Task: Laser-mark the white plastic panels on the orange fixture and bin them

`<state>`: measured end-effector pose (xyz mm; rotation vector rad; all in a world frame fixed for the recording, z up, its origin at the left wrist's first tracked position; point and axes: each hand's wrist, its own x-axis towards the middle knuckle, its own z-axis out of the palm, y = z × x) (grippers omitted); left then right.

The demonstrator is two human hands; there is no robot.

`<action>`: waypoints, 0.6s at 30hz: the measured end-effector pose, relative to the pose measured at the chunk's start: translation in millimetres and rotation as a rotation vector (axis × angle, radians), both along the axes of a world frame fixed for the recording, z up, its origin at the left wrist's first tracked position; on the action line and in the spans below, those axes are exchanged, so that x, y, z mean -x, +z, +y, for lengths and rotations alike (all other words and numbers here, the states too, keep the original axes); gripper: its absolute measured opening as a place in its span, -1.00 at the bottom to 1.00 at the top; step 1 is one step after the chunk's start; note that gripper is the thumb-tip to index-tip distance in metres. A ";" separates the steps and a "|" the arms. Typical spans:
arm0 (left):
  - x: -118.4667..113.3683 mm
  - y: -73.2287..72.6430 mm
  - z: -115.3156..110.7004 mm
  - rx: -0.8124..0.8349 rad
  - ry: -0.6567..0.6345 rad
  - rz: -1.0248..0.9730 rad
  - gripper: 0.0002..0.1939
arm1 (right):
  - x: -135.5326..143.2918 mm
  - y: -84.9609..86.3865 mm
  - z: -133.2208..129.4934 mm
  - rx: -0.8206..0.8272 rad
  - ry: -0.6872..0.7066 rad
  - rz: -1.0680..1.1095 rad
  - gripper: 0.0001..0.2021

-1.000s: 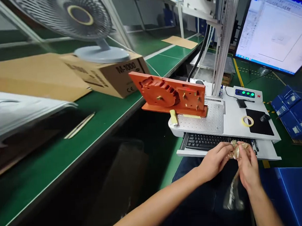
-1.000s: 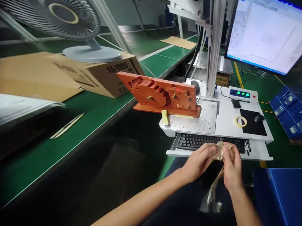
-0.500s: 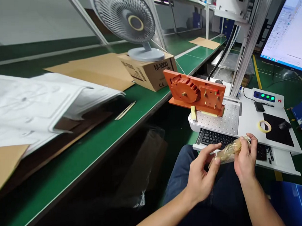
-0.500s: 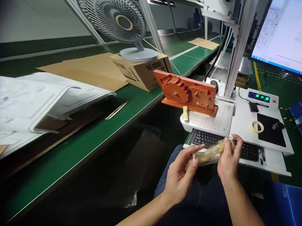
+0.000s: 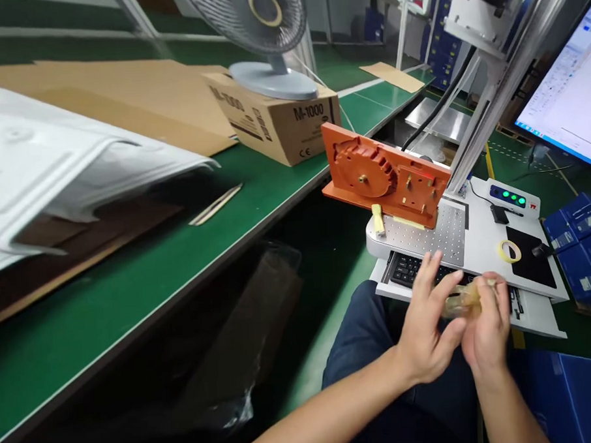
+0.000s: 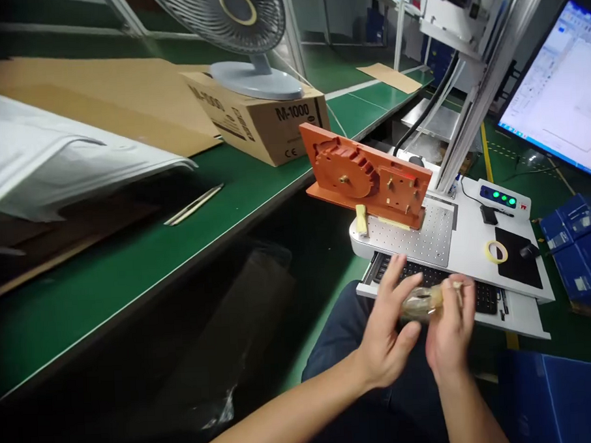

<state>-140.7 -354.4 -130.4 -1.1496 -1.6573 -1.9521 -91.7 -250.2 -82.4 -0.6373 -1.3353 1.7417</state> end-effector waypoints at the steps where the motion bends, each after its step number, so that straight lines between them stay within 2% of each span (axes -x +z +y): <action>1: 3.7 2.3 7.2 -0.003 -0.027 -0.039 -0.34 | -3.2 -6.3 -10.7 0.070 0.127 -0.034 -0.62; 3: 13.2 3.6 13.1 -0.010 -0.087 -0.108 -0.35 | -11.1 -17.4 -21.5 0.188 0.361 -0.088 -0.59; 5: 18.0 1.3 10.9 -0.013 -0.161 -0.114 -0.40 | -17.4 -26.9 -20.4 0.256 0.504 -0.124 -0.50; 9: 5.7 -6.2 4.9 -0.062 -0.195 -0.110 -0.60 | -19.9 -42.0 -4.3 0.240 0.604 -0.191 -0.31; 11: 2.0 -9.2 3.1 -0.083 -0.199 -0.121 -0.76 | -21.0 -45.5 4.6 0.162 0.653 -0.245 -0.35; 13: 11.7 -11.5 -2.9 -0.122 -0.186 -0.267 -0.78 | -26.7 -45.9 15.3 0.046 0.677 -0.319 -0.42; 14: 22.3 -12.5 -8.8 -0.180 -0.127 -0.406 -0.74 | -31.5 -45.6 21.9 -0.004 0.679 -0.356 -0.44; 16: 50.5 -14.5 -25.5 -0.353 0.108 -0.686 -0.60 | -42.9 -45.9 36.1 -0.047 0.658 -0.414 -0.45; 18: 75.9 -16.5 -43.3 -0.417 0.308 -0.764 -0.44 | -51.7 -48.9 46.7 -0.023 0.567 -0.439 -0.45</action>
